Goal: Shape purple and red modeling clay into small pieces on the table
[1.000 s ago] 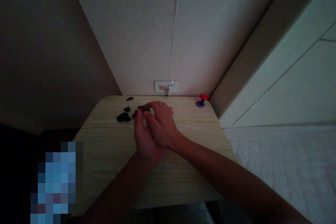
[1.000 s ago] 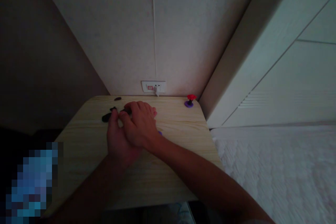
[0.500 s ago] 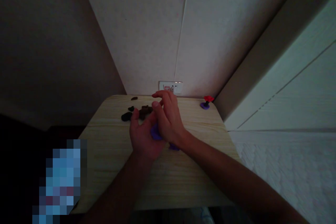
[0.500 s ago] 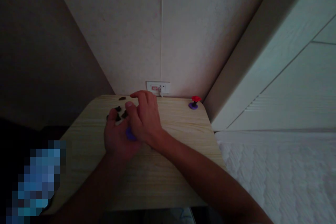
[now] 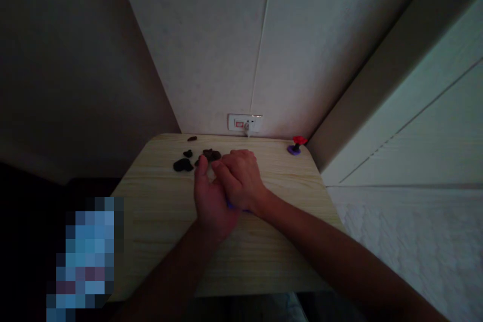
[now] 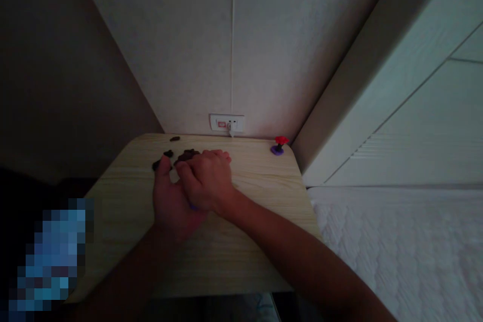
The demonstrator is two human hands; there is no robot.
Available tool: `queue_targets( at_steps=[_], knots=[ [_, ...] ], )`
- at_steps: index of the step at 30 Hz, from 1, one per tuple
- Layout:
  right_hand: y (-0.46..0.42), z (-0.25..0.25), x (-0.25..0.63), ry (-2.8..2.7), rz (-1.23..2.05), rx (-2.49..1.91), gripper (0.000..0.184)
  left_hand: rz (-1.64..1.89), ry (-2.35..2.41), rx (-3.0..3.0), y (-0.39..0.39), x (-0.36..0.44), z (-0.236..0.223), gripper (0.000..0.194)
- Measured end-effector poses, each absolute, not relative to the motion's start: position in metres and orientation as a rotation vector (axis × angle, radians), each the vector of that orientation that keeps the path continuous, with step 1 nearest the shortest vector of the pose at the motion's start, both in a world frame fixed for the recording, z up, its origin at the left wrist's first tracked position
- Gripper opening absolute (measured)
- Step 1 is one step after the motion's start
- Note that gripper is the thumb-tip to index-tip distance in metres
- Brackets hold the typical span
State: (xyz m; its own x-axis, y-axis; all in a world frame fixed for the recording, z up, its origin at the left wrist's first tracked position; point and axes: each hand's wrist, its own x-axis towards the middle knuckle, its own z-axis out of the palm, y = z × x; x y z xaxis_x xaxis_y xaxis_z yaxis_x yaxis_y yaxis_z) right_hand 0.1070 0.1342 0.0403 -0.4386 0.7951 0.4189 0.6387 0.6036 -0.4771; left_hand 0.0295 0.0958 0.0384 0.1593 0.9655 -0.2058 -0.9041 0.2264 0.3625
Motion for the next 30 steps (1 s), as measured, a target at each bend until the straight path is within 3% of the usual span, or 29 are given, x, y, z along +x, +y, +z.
queue_targets(
  at_steps=[9,18,30],
  knots=[
    [0.139,0.039,0.105,-2.155,0.302,-1.137,0.043,1.367,0.436,0.172,0.101,0.033,0.039,0.055],
    [0.133,0.035,0.108,-2.171,0.34,-1.062,0.036,1.292,0.411,0.103,0.093,0.029,0.043,0.072],
    [0.154,0.026,0.105,-1.904,0.638,-0.935,0.049,1.191,0.368,0.104,0.114,0.018,0.031,0.07]
  ],
)
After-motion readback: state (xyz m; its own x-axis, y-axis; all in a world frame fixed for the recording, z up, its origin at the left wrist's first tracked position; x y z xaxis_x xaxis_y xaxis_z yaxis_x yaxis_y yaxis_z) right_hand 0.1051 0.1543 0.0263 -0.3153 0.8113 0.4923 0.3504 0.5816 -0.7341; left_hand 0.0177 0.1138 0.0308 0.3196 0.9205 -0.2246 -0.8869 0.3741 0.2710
